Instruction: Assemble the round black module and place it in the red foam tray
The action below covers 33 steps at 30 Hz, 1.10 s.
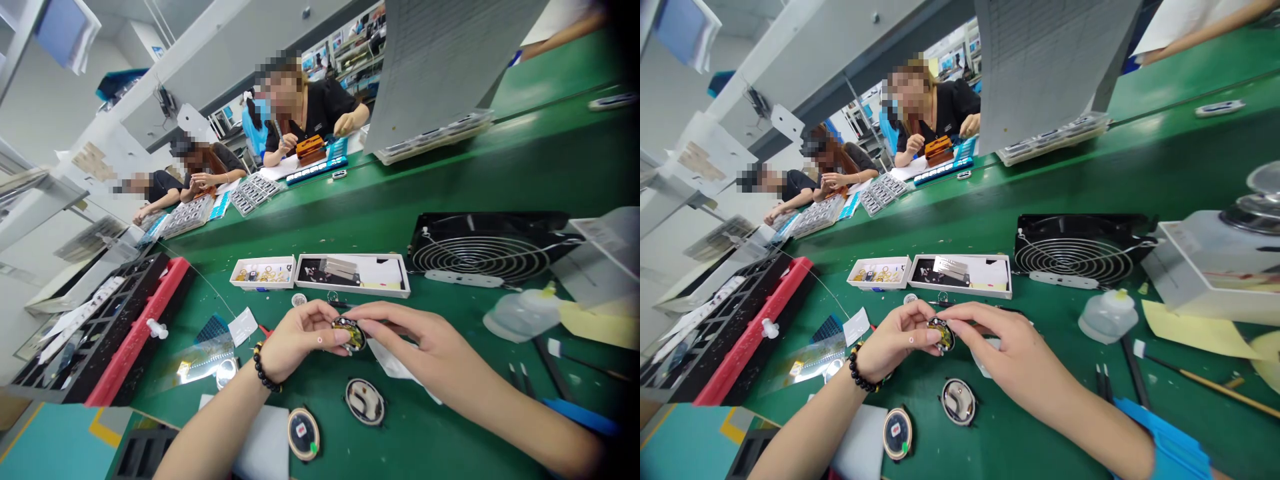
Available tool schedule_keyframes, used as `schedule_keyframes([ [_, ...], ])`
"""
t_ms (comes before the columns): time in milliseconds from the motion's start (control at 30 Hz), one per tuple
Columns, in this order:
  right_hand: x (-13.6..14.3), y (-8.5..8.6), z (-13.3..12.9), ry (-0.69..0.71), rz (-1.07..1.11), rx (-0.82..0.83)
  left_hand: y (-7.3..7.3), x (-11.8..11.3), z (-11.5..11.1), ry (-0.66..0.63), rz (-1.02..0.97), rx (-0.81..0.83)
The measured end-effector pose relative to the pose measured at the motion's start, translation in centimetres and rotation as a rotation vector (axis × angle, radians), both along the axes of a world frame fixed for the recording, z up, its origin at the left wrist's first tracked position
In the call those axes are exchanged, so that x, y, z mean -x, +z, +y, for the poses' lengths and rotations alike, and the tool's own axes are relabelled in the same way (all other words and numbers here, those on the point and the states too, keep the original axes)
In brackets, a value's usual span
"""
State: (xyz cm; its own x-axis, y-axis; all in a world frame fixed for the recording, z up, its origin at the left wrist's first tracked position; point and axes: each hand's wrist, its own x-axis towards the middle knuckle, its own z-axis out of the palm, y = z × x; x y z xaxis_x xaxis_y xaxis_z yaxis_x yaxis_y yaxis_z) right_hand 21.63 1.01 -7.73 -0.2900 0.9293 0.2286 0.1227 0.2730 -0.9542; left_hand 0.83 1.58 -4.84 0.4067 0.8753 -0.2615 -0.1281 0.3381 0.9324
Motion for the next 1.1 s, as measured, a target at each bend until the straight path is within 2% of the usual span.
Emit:
schedule_keyframes([
  [433, -0.15, 0.2, 0.16, 0.007, 0.006, 0.079, -0.03, 0.19, -0.04, 0.008, 0.011, 0.01],
  [833, -0.14, 0.53, 0.17, -0.011, -0.014, 0.033, 0.12, 0.04, -0.04, 0.011, 0.037, -0.01],
  [1100, -0.28, 0.37, 0.33, 0.02, -0.009, 0.063, -0.03, 0.09, -0.07, 0.01, 0.039, -0.011],
])
